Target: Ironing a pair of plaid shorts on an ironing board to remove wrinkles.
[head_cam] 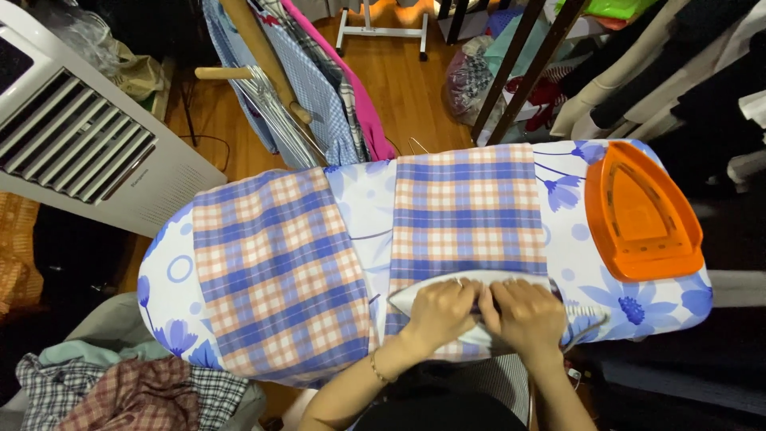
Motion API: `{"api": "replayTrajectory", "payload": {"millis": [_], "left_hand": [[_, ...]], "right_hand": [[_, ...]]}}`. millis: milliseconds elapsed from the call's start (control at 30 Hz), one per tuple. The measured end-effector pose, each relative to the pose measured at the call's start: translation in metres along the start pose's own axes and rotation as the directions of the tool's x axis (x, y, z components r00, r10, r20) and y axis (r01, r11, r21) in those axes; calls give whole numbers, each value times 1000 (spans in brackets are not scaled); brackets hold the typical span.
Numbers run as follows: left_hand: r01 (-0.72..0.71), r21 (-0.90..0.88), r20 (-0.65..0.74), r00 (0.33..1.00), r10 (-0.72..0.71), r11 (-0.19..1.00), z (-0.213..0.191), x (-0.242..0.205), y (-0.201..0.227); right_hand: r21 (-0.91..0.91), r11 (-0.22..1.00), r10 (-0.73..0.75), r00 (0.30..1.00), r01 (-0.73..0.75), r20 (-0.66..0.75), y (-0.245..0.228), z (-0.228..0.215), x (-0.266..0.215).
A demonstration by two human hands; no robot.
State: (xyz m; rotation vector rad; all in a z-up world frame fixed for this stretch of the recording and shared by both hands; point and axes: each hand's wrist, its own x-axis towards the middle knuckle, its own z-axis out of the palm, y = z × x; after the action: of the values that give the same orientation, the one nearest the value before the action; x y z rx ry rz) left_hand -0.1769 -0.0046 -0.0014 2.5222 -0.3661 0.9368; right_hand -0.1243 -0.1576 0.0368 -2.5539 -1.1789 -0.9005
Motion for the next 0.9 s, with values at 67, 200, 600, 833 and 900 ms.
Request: {"api": "replayTrajectory", "payload": {"millis": [67,200,600,833,900], "left_hand": [[22,-5,-9,1000,-22,1000,20,-9,-8],[60,12,-37,998,-60,998,35,-12,-17],[123,-406,-17,990,-142,906,-30,7,-1],[349,-98,-94,929,-358,932,-98,-78,-10],[602,122,162,772,-615,789,-103,-116,-16]], "right_hand": [[0,1000,-9,1000,9,-3,6,8,2],[10,1000,-11,1000,11,-22,13,19,5],[116,988,-104,995,102,12,14,2,17],[113,988,-125,979,107,162,6,-22,38],[128,960,-270,941,248,205,6,-20,40]]}}
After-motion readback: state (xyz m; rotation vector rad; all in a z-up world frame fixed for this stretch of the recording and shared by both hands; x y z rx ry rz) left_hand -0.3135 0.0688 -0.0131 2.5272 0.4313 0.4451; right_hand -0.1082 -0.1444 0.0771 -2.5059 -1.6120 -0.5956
